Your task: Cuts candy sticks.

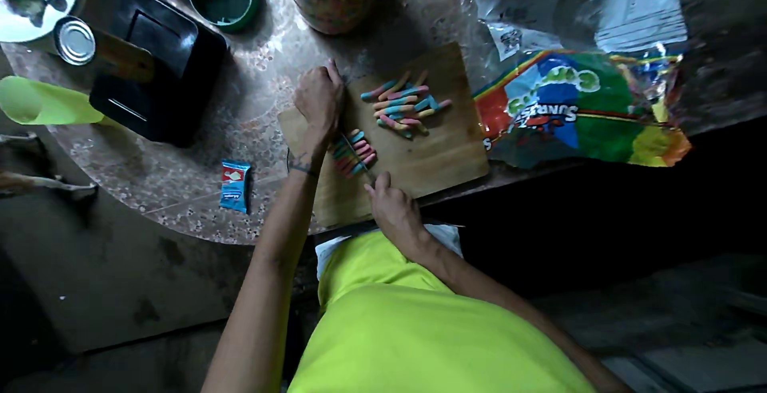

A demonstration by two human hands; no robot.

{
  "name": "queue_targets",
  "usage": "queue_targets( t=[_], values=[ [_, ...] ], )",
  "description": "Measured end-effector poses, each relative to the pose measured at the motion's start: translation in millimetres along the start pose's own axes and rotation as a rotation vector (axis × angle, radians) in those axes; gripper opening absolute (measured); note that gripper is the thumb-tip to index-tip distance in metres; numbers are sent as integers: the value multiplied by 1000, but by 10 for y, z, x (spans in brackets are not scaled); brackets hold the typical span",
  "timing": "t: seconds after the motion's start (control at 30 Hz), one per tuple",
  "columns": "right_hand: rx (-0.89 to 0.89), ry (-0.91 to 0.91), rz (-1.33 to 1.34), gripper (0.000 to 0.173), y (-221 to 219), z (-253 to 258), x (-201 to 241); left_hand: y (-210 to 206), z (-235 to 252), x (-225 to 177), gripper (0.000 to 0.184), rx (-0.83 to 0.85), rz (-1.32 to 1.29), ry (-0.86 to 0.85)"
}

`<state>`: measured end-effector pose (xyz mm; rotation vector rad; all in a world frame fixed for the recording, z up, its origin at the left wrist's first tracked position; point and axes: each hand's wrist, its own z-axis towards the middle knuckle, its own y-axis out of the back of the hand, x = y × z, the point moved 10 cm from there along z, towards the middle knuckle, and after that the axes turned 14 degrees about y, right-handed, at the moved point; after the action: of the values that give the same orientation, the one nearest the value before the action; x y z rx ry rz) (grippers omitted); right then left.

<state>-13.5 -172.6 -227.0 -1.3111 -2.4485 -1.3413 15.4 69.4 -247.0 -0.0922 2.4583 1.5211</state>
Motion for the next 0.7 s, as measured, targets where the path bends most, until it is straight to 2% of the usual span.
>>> queue_targets(
  t=[0.27,0.4,0.5,0.63,0.7],
  values=[
    [-229,73,-59,46,-56,56,-26,67,-7,-7,62,-6,-26,-6],
    [-69,39,24,50,-108,23,-62,55,-89,10,62,16,-57,-24],
    [-195,99,-18,50,-46,24,-40,70,-169,52,61,-27,-144,-101],
    [-98,69,-32,52,-61,56,-60,26,-39,126,57,53,-125,15],
    [-50,75,-49,53,3,64,-80,50,-40,123,57,59,-110,10]
  ],
)
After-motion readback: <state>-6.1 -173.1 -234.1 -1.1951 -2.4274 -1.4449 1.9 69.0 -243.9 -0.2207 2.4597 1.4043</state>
